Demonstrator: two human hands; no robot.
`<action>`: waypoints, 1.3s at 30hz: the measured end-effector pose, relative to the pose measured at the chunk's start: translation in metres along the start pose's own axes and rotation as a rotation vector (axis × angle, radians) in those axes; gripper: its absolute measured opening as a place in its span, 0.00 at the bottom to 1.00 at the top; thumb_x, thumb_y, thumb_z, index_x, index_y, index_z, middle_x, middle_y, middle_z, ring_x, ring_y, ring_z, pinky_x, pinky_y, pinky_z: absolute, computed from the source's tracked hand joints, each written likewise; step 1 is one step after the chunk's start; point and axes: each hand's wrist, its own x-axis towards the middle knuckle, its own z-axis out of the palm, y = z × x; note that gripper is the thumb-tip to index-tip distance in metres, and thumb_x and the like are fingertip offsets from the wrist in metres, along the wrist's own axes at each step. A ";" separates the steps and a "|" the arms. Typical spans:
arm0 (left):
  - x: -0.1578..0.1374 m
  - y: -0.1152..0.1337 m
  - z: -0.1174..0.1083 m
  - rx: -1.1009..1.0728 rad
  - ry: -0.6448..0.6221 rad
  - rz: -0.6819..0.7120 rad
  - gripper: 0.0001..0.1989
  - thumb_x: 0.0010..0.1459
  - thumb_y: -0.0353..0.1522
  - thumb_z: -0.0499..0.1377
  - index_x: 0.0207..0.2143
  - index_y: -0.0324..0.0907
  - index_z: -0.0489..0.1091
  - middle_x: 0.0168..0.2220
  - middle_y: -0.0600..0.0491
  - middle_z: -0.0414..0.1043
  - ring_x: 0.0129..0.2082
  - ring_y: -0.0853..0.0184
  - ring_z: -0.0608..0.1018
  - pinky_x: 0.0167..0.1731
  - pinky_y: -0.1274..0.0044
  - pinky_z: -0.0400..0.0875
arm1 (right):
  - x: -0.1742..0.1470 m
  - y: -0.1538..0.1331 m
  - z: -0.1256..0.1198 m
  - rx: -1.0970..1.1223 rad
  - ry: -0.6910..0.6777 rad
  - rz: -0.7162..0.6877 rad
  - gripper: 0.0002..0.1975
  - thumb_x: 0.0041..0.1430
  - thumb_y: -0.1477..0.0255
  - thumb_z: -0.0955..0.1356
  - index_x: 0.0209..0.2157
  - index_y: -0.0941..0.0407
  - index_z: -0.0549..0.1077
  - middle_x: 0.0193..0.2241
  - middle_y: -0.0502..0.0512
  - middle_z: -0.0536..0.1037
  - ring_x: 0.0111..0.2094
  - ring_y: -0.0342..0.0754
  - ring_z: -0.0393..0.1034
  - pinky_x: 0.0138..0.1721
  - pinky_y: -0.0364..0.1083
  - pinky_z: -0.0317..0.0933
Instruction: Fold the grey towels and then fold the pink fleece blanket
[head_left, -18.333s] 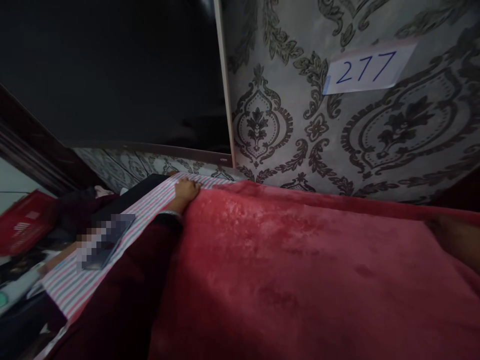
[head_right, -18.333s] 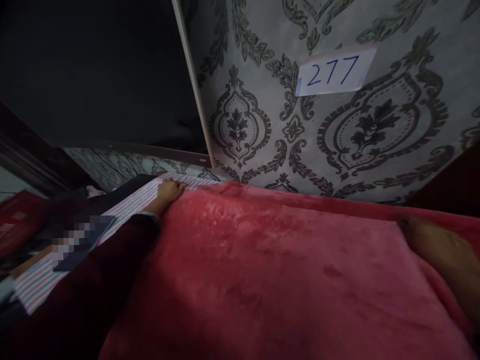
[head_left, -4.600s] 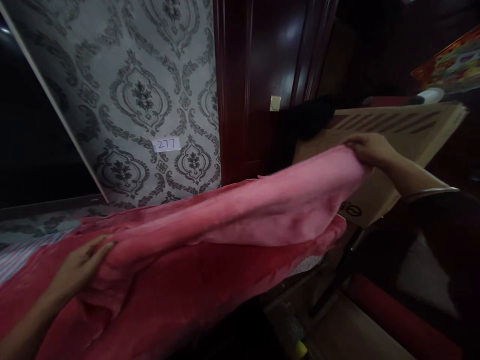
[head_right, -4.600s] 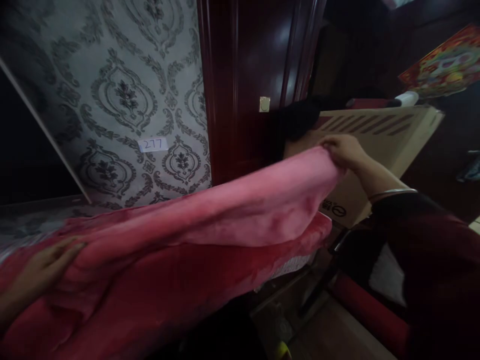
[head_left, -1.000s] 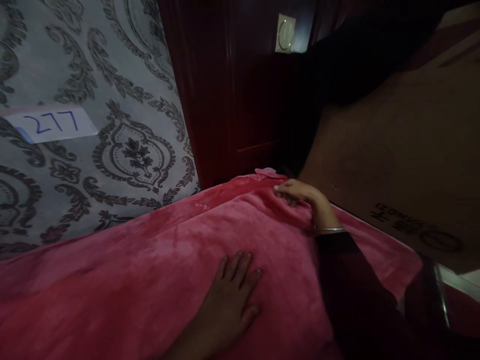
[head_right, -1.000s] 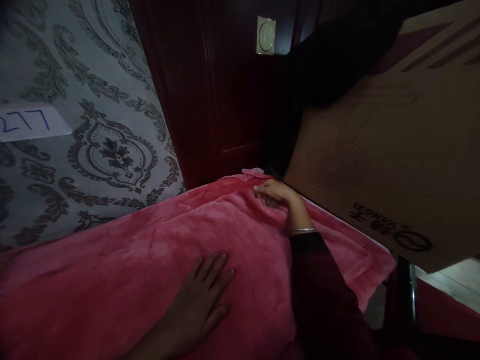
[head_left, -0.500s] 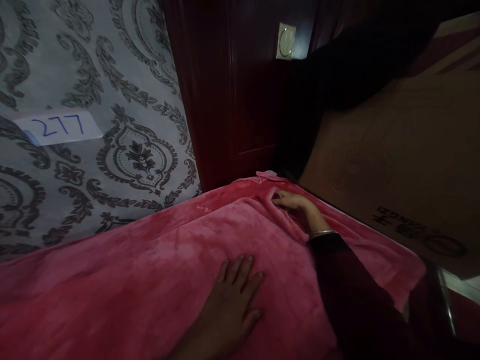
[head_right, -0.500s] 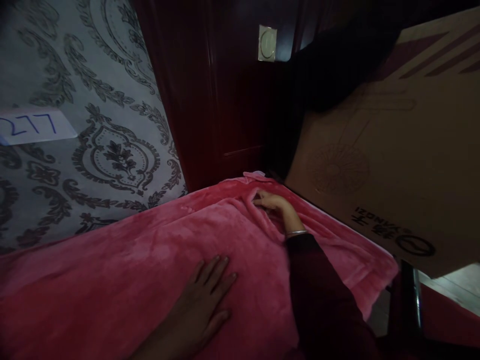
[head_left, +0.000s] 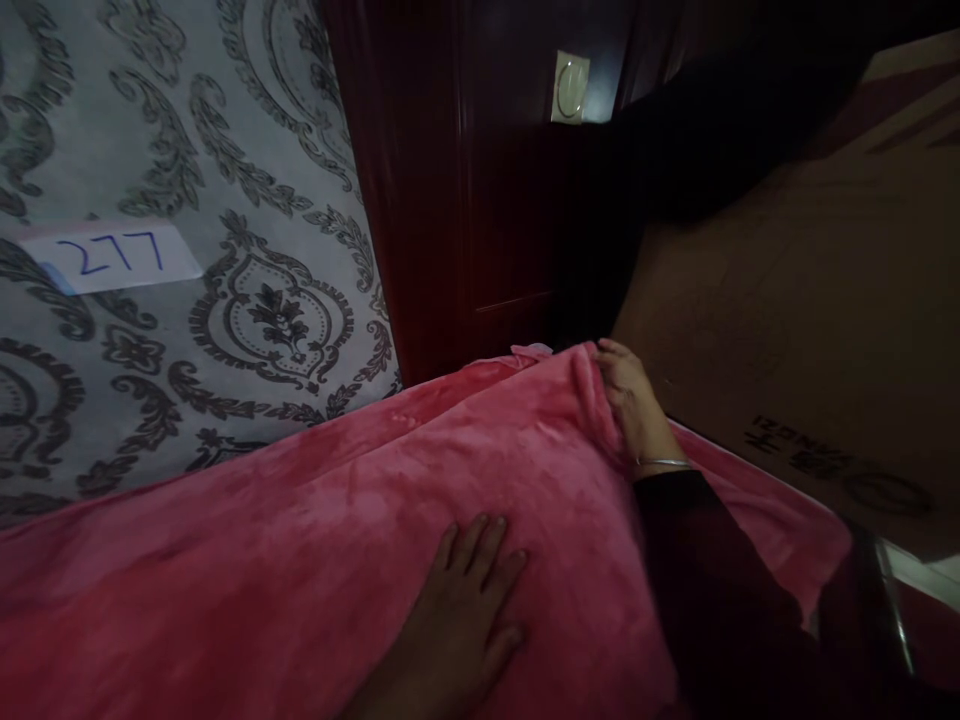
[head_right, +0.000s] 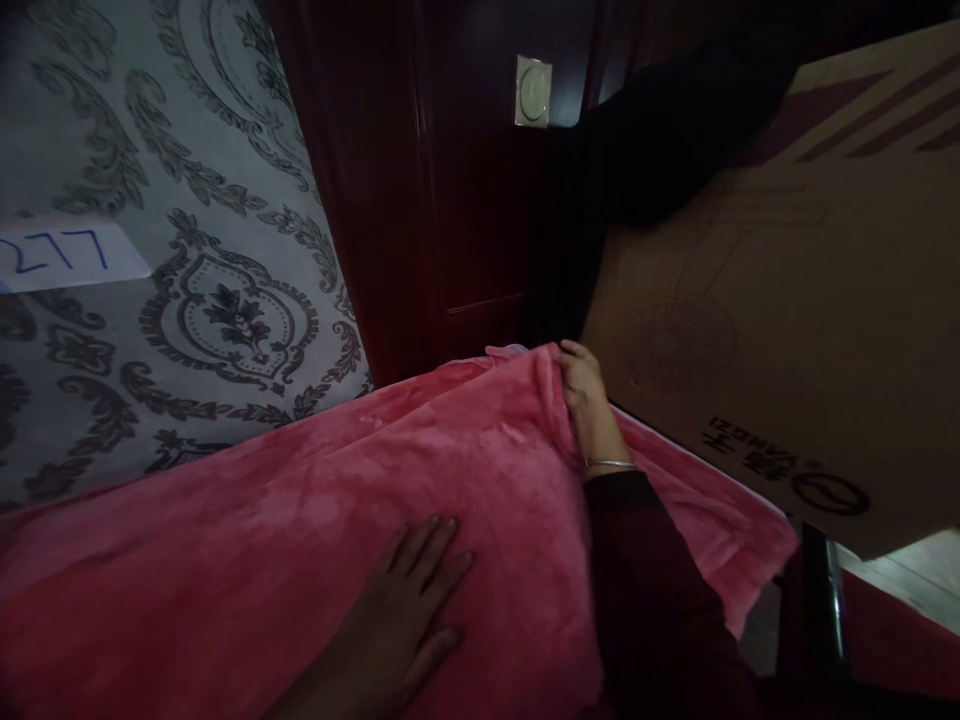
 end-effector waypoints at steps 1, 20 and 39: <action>0.000 0.000 0.000 -0.001 0.008 0.004 0.36 0.68 0.41 0.58 0.74 0.57 0.48 0.77 0.52 0.40 0.76 0.50 0.50 0.72 0.48 0.47 | 0.003 -0.003 -0.004 0.062 0.047 -0.003 0.27 0.63 0.69 0.64 0.63 0.54 0.67 0.54 0.62 0.78 0.49 0.52 0.76 0.49 0.49 0.72; 0.003 0.006 -0.014 -0.007 -0.088 -0.026 0.34 0.69 0.42 0.56 0.74 0.55 0.51 0.77 0.50 0.41 0.76 0.50 0.49 0.72 0.46 0.47 | -0.016 0.034 0.040 -0.799 -0.201 0.049 0.22 0.68 0.70 0.65 0.61 0.57 0.74 0.64 0.70 0.69 0.66 0.66 0.59 0.65 0.63 0.56; -0.021 -0.134 -0.108 0.186 0.059 -0.775 0.30 0.66 0.41 0.48 0.65 0.35 0.67 0.67 0.35 0.66 0.67 0.44 0.67 0.64 0.51 0.62 | 0.009 0.045 0.008 -0.909 -0.243 0.255 0.18 0.66 0.63 0.70 0.50 0.61 0.79 0.50 0.68 0.80 0.52 0.60 0.76 0.50 0.50 0.68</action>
